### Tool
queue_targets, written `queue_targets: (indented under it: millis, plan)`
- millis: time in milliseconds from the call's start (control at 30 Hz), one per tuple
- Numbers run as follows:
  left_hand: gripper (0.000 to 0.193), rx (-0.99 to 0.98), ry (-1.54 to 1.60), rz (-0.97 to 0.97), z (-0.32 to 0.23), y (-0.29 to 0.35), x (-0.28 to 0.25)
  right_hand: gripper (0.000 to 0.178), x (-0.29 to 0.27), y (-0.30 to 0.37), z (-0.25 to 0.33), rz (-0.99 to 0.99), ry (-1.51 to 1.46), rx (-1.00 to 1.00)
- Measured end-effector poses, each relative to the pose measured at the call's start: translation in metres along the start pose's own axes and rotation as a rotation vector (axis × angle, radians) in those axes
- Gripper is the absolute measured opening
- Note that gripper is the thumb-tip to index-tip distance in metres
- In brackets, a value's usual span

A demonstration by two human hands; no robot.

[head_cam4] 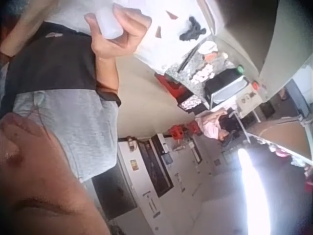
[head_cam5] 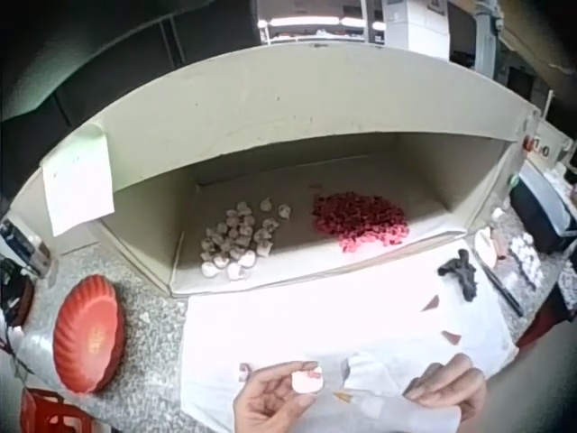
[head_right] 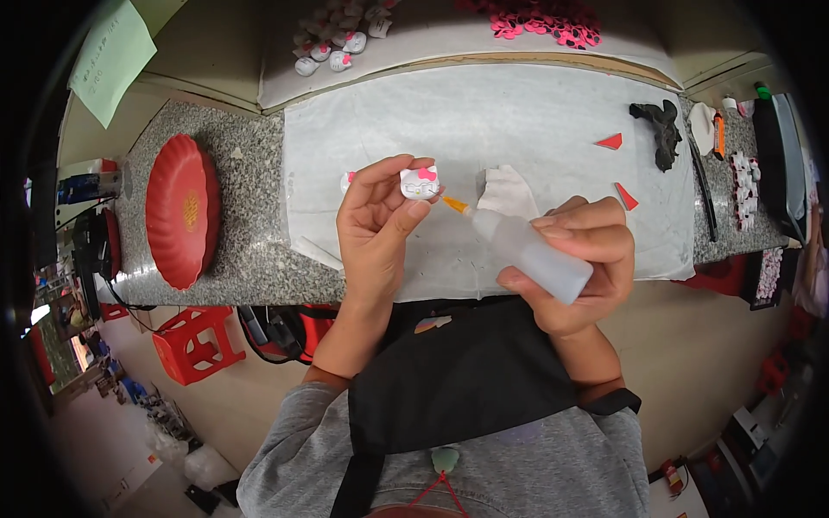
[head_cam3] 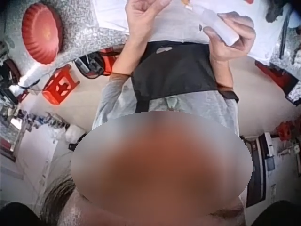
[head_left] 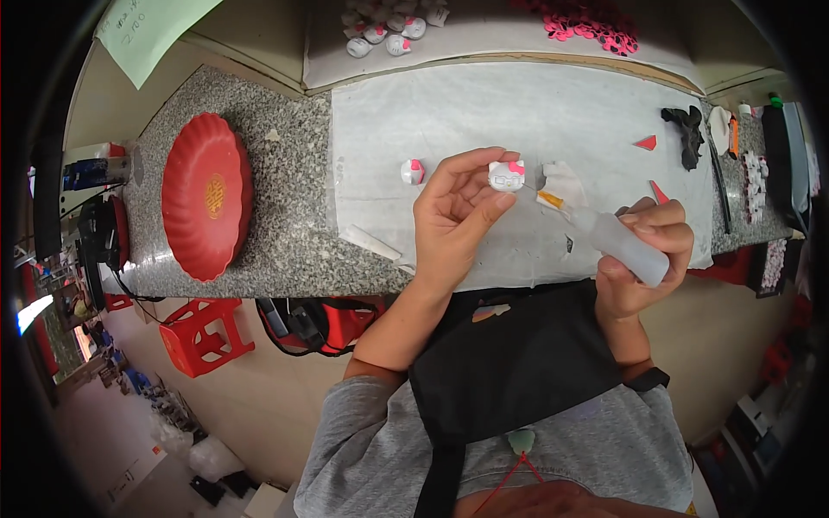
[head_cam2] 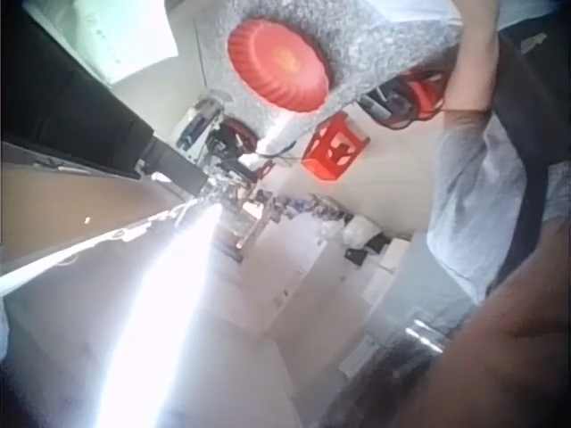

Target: Gluing small bows onto plastic toy heads at a factory workbench.

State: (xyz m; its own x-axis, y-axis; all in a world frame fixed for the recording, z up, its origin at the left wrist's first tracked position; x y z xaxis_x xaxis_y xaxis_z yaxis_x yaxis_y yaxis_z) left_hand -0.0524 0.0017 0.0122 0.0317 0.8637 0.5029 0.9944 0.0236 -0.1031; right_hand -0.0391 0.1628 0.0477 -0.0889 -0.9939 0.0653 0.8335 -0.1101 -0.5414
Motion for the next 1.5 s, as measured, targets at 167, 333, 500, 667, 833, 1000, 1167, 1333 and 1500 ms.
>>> queue_targets:
  millis: [167, 333, 500, 667, 833, 1000, 1167, 1333, 1500]
  plan:
    - [0.033, -0.002, 0.012, 0.024, -0.0011, 0.0004, -0.0002, 0.041, 0.0038, 0.0018, 0.0014, 0.089, 0.037, -0.063]
    - [0.033, -0.008, 0.017, 0.043, -0.0006, 0.0003, 0.0007, 0.040, 0.0053, 0.0045, 0.0033, 0.034, 0.103, 0.018]
    - [0.033, -0.018, 0.010, 0.047, 0.0016, 0.0005, 0.0000, 0.041, 0.0040, 0.0014, 0.0017, 0.091, 0.072, -0.024]
    - [0.034, -0.017, 0.036, 0.049, 0.0011, 0.0003, -0.0013, 0.042, 0.0032, 0.0002, 0.0034, 0.131, 0.032, -0.057]
    - [0.034, -0.019, 0.038, 0.046, 0.0014, 0.0009, -0.0006, 0.040, 0.0033, -0.0002, 0.0034, 0.102, 0.044, -0.083]
    - [0.035, -0.042, 0.044, 0.063, 0.0008, 0.0011, -0.0008, 0.041, 0.0039, 0.0007, 0.0027, 0.099, 0.034, -0.087]
    - [0.035, -0.045, 0.024, 0.068, 0.0012, 0.0009, 0.0006, 0.041, 0.0046, 0.0019, 0.0012, 0.098, 0.030, -0.088]
    - [0.034, -0.051, 0.025, 0.061, 0.0006, 0.0012, -0.0001, 0.041, 0.0043, 0.0018, 0.0029, 0.133, 0.016, -0.070]
    - [0.034, -0.031, 0.009, 0.073, 0.0002, 0.0011, 0.0009, 0.041, 0.0039, 0.0018, 0.0022, 0.113, 0.021, -0.075]
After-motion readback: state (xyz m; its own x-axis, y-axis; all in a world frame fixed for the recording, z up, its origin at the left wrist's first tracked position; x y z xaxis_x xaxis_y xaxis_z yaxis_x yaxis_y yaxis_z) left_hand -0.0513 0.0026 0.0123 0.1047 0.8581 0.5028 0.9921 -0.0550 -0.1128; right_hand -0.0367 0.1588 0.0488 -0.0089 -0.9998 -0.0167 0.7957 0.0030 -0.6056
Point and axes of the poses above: each hand's wrist, its own y-axis away from the middle knuckle, its own x-axis out of the palm, z = x × y, the point moved 2 cm from there along -y, towards the middle knuckle, and after that the axes turned 4 degrees about x, right-handed, at the moved point
